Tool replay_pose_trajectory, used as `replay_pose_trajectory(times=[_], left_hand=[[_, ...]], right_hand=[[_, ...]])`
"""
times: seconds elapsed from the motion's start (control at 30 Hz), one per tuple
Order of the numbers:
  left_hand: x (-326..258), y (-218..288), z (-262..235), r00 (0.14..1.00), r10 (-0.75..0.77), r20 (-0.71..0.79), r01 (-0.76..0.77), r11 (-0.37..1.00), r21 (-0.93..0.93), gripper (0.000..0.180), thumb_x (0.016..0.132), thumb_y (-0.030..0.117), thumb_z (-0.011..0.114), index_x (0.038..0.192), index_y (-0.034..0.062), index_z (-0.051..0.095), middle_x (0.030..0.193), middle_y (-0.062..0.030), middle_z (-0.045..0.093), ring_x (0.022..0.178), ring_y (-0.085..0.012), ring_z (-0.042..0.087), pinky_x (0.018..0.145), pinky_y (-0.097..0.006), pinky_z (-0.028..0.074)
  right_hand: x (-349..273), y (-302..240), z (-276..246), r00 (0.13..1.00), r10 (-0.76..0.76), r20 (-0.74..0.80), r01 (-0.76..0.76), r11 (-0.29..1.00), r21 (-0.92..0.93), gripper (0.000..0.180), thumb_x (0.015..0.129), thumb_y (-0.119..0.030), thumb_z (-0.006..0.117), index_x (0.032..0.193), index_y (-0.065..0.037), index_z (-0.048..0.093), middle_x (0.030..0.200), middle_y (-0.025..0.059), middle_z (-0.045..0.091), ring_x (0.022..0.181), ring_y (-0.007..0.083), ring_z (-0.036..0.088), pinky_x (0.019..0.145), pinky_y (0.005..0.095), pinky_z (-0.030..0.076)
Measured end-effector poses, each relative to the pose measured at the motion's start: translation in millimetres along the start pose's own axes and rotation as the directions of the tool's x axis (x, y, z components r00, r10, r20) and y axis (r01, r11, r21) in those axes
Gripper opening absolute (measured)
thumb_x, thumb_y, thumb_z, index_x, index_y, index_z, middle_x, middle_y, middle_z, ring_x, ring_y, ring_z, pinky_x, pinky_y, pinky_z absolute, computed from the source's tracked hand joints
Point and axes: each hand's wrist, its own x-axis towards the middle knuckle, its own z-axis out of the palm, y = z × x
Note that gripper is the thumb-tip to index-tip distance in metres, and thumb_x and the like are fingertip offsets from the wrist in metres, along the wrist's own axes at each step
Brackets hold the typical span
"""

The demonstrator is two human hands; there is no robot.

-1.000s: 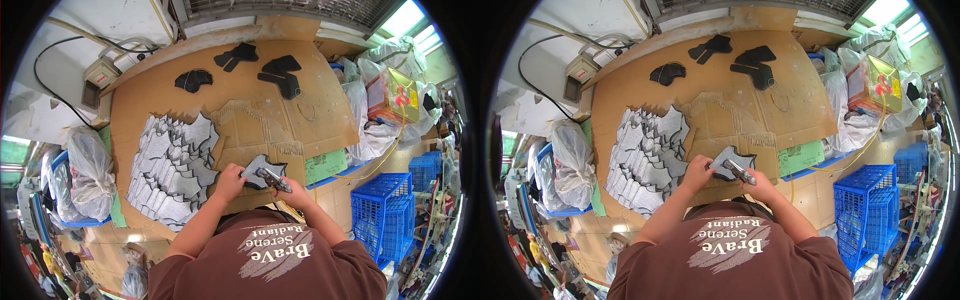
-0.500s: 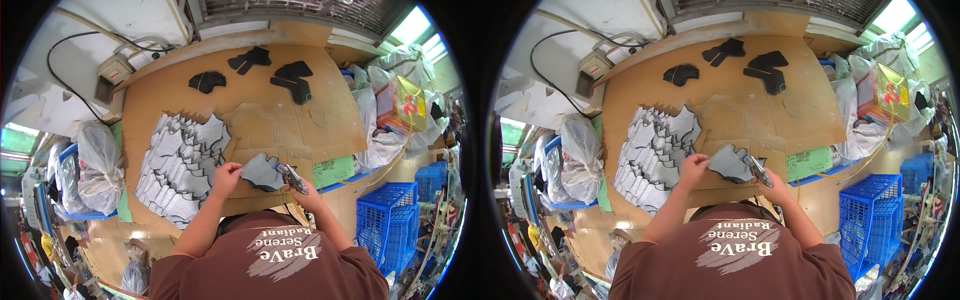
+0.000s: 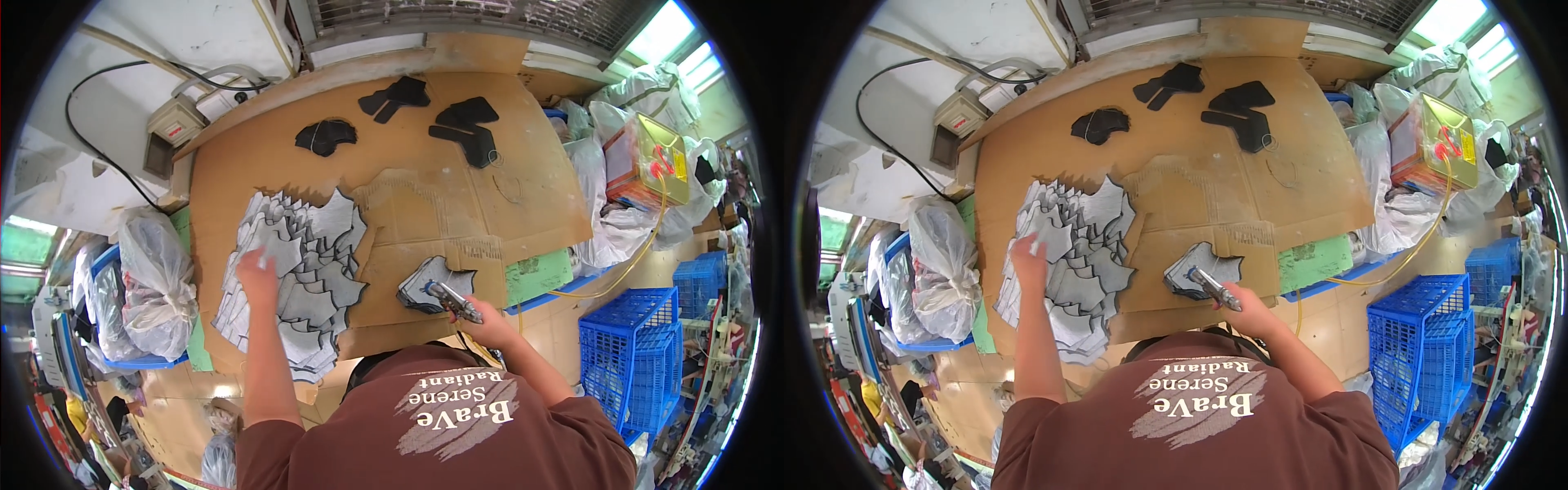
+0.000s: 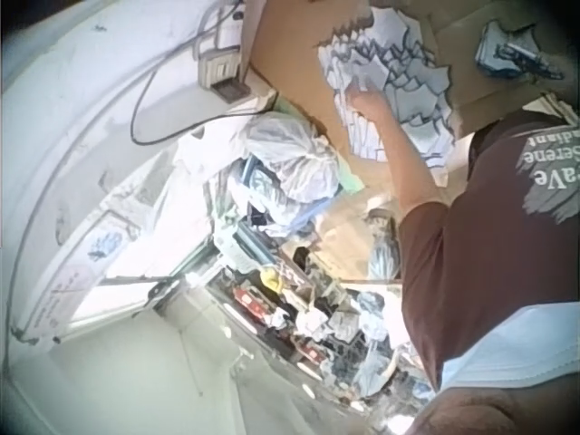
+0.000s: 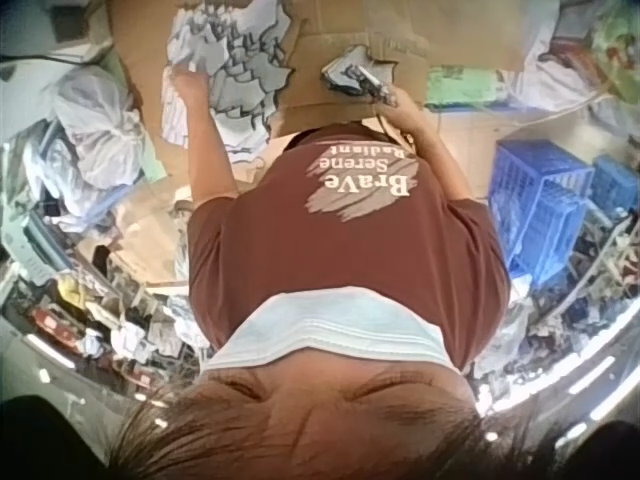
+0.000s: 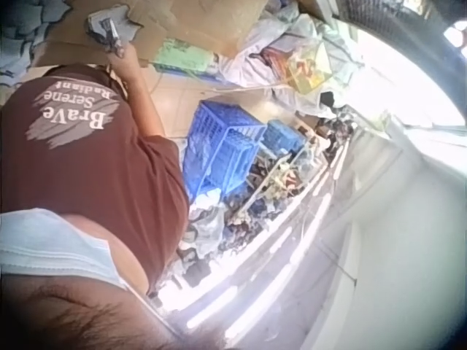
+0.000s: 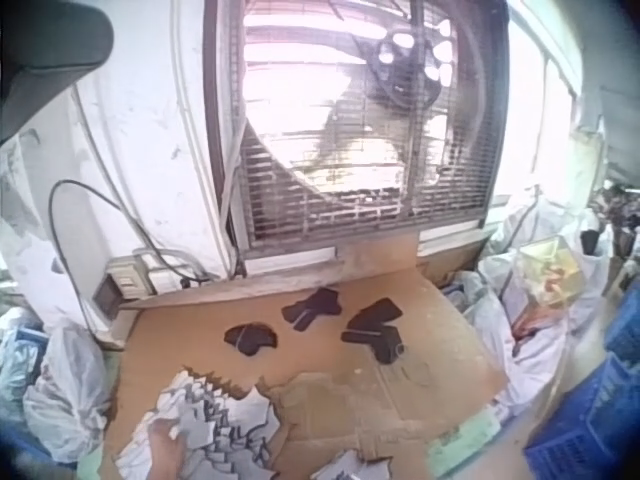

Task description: Applying adhesive to shoe components using a spray gun.

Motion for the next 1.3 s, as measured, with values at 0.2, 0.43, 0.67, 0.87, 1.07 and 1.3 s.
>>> replay_pose_trajectory(times=[0.2,0.43,0.67,0.87,1.07,1.3], left_hand=[[-74.7,151.4,33.8,0.822,0.396,0.409,-0.117,0.821,-0.559,0.022,0.066,0.016,0.071,0.082,0.0031,0.063,0.081,-0.0116,0.057,0.080,-0.0296,0.054,0.072,-0.037,0.043],[-92.8,171.5,57.7,0.808,0.296,0.509,-0.028,0.883,-0.470,0.029,0.062,0.018,0.074,0.082,0.0013,0.062,0.078,-0.0124,0.054,0.079,-0.0312,0.052,0.071,-0.040,0.042],[-92.2,174.8,58.0,0.816,0.310,0.489,-0.074,0.894,-0.443,0.025,0.060,0.015,0.074,0.078,0.0032,0.062,0.077,-0.0115,0.056,0.077,-0.0308,0.053,0.069,-0.040,0.042],[-93.8,175.7,60.6,0.797,0.274,0.538,-0.063,0.924,-0.377,0.023,0.061,0.016,0.073,0.077,0.0042,0.062,0.078,-0.0114,0.058,0.080,-0.0306,0.055,0.069,-0.041,0.042],[-85.7,183.9,58.1,0.753,0.217,0.622,-0.053,0.961,-0.272,0.021,0.062,0.017,0.073,0.075,0.0048,0.063,0.078,-0.0116,0.060,0.079,-0.0312,0.056,0.070,-0.042,0.043],[-85.4,170.2,55.5,0.745,0.100,0.660,0.297,0.836,-0.462,0.012,0.067,0.012,0.069,0.070,0.0035,0.062,0.073,-0.0107,0.062,0.066,-0.0251,0.059,0.061,-0.035,0.046]], right_hand=[[-0.9,0.1,5.5,0.999,0.024,0.038,-0.024,1.000,0.006,0.014,0.073,-0.009,0.054,0.086,-0.004,0.055,0.075,0.0048,0.057,0.071,0.0137,0.051,0.067,0.0278,0.042],[-2.7,4.4,4.8,0.997,0.063,0.045,-0.062,0.998,-0.008,0.017,0.073,-0.007,0.057,0.089,-0.003,0.055,0.075,0.0050,0.055,0.071,0.0138,0.050,0.067,0.0286,0.042],[-3.0,5.7,3.4,0.997,0.073,0.024,-0.075,0.995,0.066,0.018,0.073,-0.006,0.057,0.091,-0.003,0.055,0.076,0.0021,0.055,0.072,0.0108,0.049,0.068,0.0270,0.041],[-4.0,-9.4,-8.9,0.984,0.175,-0.015,-0.173,0.981,0.089,0.019,0.073,-0.003,0.056,0.092,-0.003,0.055,0.076,0.0004,0.055,0.073,0.0088,0.049,0.069,0.0242,0.041],[-1.1,1.3,-15.6,0.985,0.123,-0.124,-0.107,0.986,0.132,0.020,0.072,-0.002,0.051,0.092,-0.004,0.055,0.075,0.0004,0.055,0.072,0.0096,0.049,0.069,0.0244,0.041],[-3.9,-4.0,-12.0,0.990,0.059,-0.126,-0.046,0.993,0.108,0.028,0.072,-0.002,0.050,0.099,-0.006,0.055,0.084,0.0003,0.057,0.074,0.0098,0.050,0.068,0.0237,0.041]])
